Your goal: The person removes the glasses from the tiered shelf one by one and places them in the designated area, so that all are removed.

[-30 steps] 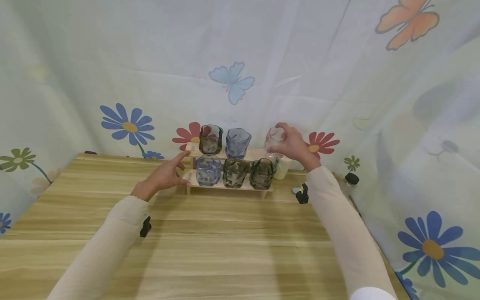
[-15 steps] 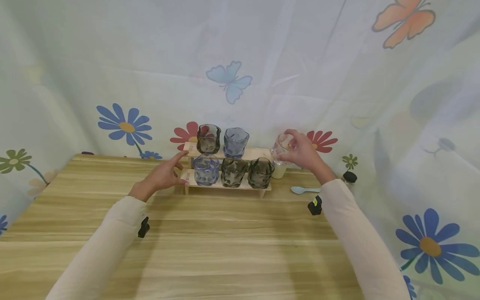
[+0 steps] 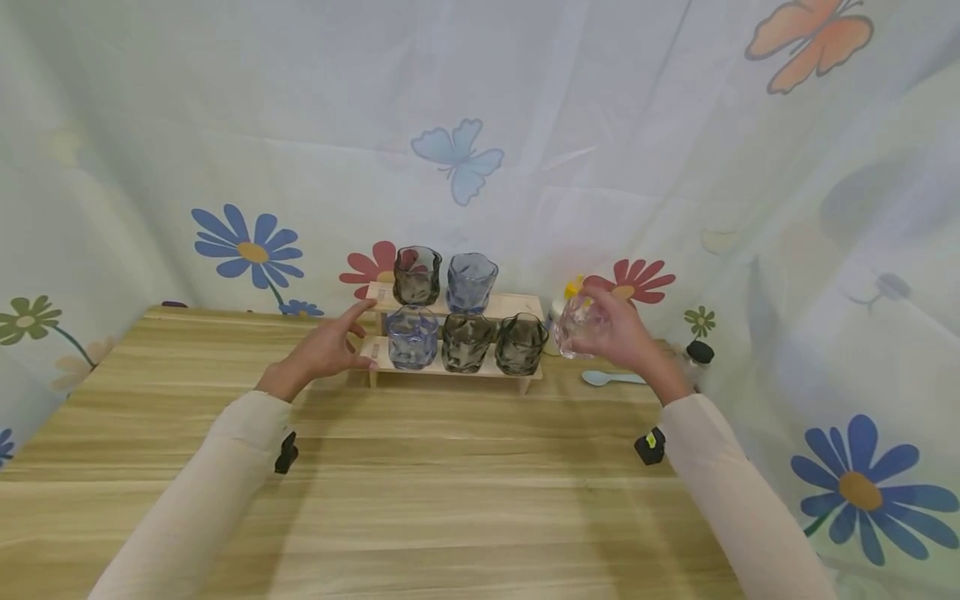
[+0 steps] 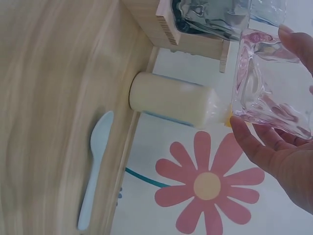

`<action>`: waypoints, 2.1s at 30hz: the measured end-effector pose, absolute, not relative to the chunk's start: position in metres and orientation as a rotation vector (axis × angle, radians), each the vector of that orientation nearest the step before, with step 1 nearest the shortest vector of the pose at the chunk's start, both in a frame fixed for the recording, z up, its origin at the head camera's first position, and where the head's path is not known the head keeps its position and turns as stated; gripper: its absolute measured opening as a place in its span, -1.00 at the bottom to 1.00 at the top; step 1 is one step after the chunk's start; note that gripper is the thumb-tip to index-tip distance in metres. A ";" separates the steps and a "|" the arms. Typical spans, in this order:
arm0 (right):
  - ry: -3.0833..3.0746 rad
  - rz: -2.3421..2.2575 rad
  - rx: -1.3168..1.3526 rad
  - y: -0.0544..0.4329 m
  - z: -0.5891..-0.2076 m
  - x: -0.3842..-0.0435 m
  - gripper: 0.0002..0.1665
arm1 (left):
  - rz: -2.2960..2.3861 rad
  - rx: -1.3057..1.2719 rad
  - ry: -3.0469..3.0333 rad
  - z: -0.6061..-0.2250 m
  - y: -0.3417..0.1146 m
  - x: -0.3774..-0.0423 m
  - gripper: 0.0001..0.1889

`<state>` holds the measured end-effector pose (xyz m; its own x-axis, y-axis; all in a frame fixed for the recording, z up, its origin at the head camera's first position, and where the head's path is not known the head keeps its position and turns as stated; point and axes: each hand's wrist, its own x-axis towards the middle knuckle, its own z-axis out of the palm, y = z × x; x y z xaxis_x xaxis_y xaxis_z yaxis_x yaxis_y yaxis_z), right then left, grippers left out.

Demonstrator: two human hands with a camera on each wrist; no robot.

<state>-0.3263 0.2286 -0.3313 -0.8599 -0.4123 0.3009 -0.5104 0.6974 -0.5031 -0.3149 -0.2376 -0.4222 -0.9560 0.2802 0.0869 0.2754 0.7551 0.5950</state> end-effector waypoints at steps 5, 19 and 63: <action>-2.769 0.904 0.722 0.233 -0.338 -0.318 -0.01 | 0.998 0.461 2.932 -0.422 -0.237 -0.314 0.12; -2.865 0.830 0.640 0.243 -0.365 -0.296 0.04 | 0.994 0.464 2.940 -0.423 -0.237 -0.316 0.12; -2.936 0.899 0.674 0.239 -0.430 -0.277 -0.02 | 1.007 0.470 2.932 -0.425 -0.239 -0.317 0.13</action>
